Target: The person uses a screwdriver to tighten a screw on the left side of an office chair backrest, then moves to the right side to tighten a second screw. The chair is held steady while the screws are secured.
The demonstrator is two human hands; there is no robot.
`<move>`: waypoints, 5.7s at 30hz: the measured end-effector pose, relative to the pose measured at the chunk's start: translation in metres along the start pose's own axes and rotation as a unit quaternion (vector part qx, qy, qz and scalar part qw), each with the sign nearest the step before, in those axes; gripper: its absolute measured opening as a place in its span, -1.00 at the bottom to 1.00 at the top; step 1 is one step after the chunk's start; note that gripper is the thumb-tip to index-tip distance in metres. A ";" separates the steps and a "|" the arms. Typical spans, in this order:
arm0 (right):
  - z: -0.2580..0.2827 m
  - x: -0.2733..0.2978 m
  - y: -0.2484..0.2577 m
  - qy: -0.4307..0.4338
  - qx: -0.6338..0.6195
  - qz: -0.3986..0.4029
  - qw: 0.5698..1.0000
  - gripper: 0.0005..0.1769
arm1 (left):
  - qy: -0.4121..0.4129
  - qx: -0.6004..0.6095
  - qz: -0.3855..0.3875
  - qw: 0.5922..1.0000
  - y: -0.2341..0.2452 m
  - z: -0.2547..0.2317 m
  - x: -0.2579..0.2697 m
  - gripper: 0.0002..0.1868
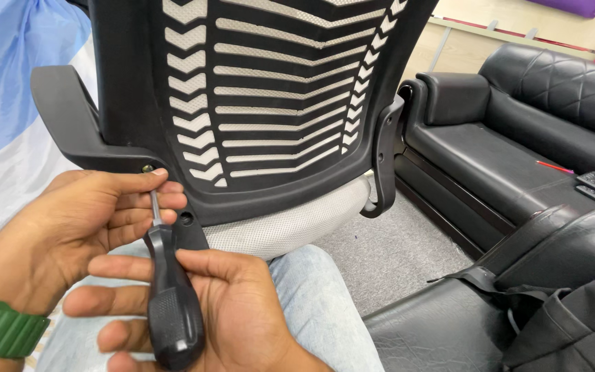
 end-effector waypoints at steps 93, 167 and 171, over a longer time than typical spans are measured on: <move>0.012 0.028 -0.038 0.045 -0.015 0.129 0.991 -0.69 | -0.028 -0.059 -0.027 0.998 0.015 -0.016 -0.005 -0.73; 0.000 0.015 -0.016 0.011 0.025 -0.124 0.992 -0.49 | -0.060 0.123 0.078 0.988 -0.028 -0.009 0.039 -0.69; 0.021 0.015 -0.009 0.072 0.183 -0.120 0.973 -0.65 | -0.077 0.040 -0.031 0.996 -0.012 -0.008 0.040 -0.67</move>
Point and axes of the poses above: each hand's wrist, its own x-axis away from the middle knuckle, its own y-axis out of the back of the hand, z = x × y, the point moved 10 cm from there along -x, towards the middle knuckle, and after that the axes turned 3 degrees about -z, right-handed, at the moved point
